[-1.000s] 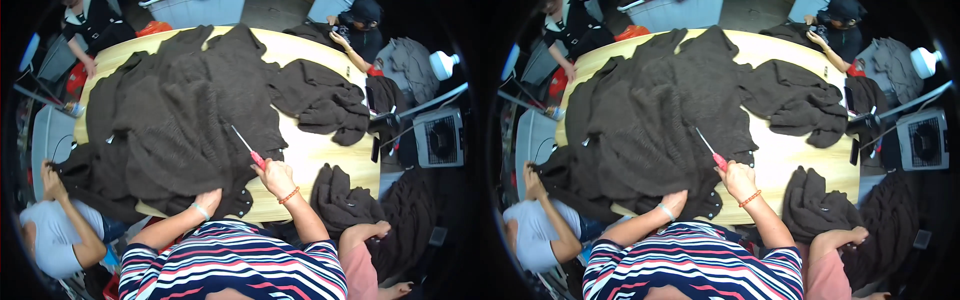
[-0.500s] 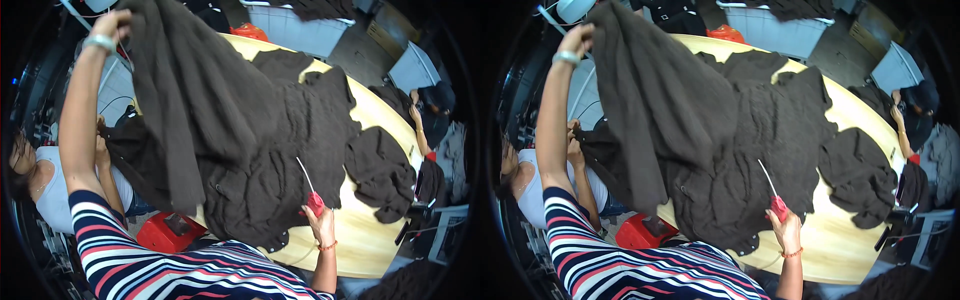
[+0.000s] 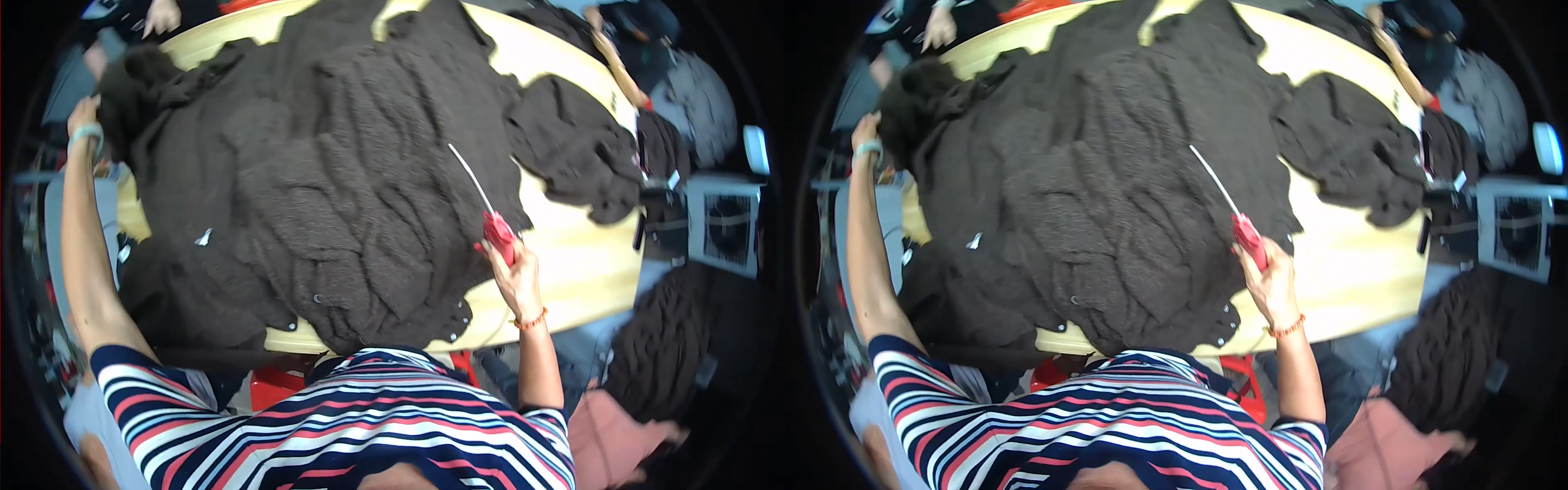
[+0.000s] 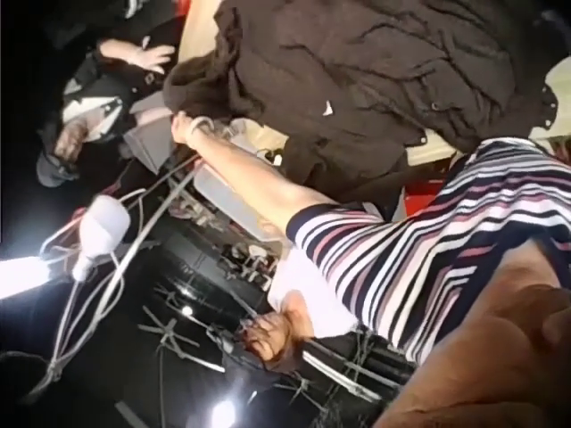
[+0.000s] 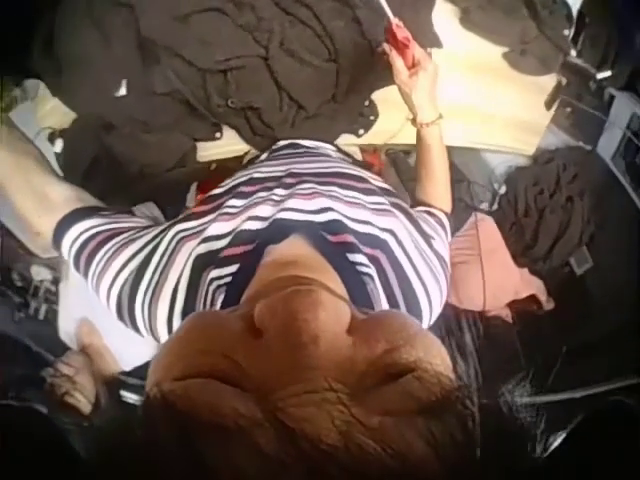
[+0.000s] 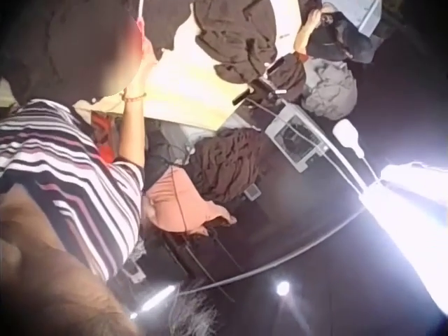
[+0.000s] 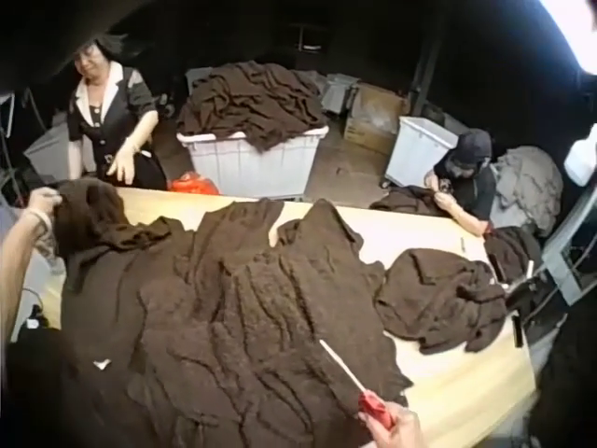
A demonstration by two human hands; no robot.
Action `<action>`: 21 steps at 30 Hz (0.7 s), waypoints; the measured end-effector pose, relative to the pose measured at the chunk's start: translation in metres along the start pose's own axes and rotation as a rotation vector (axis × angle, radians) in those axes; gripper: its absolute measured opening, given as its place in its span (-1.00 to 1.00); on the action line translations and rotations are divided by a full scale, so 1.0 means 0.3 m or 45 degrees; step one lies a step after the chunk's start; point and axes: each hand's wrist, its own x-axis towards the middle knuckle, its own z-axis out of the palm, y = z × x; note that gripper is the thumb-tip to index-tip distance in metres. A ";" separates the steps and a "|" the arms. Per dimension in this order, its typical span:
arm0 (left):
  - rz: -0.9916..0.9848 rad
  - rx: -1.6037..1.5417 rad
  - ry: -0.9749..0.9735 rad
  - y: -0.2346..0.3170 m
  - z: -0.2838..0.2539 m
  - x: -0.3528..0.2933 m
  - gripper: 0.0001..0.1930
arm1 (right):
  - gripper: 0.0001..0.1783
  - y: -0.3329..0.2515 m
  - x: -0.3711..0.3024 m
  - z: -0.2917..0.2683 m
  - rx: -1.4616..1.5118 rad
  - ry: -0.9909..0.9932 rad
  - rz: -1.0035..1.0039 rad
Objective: Trimming excess threads from dark brown garments using a pair of scissors on a workbench.
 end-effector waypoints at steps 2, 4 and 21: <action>-0.230 -0.243 -0.123 -0.083 0.106 -0.191 -0.71 | -0.81 0.002 0.014 -0.031 -0.100 0.115 -0.111; 0.159 -0.261 -0.218 0.110 0.320 -0.432 -0.74 | -0.79 0.057 -0.005 -0.111 -0.076 0.191 0.152; 2.054 0.154 -1.127 1.149 0.742 -2.293 -0.87 | -0.71 0.562 -0.146 -0.414 0.217 0.290 0.126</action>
